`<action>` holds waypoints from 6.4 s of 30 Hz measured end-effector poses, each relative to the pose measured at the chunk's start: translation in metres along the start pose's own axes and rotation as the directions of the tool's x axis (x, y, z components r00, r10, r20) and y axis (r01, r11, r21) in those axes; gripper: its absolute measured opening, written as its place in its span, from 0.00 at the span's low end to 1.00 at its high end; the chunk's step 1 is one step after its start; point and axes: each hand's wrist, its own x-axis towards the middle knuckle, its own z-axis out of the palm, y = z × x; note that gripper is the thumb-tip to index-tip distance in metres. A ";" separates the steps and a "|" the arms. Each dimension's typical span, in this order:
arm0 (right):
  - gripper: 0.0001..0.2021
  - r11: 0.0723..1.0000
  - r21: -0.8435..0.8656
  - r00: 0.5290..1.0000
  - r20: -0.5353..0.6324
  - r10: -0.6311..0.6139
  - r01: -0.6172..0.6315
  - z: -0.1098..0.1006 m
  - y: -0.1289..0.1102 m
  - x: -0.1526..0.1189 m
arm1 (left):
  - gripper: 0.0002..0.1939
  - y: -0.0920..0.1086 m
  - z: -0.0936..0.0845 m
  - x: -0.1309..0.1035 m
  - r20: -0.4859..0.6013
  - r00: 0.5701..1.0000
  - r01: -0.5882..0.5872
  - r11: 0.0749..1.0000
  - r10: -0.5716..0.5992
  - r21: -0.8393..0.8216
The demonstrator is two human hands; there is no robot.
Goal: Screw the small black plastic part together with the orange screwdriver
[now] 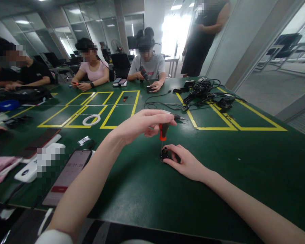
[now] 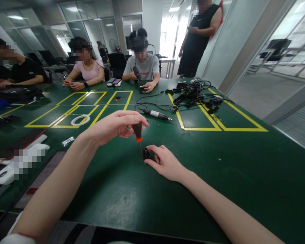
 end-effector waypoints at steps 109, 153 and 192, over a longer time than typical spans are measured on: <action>0.08 0.998 0.025 0.999 0.010 -0.049 0.049 -0.001 -0.005 0.001 | 0.14 -0.111 0.048 -0.021 -0.516 0.775 -0.329 0.930 0.365 0.163; 0.12 0.999 0.017 0.999 0.011 -0.040 0.040 0.001 0.000 -0.001 | 0.19 -0.101 0.051 -0.022 -0.472 0.857 -0.307 0.941 0.208 -0.144; 0.11 0.999 0.011 0.999 -0.002 -0.035 0.035 0.001 0.001 -0.002 | 0.22 -0.094 0.042 -0.024 -0.329 0.942 -0.231 0.836 0.064 -0.498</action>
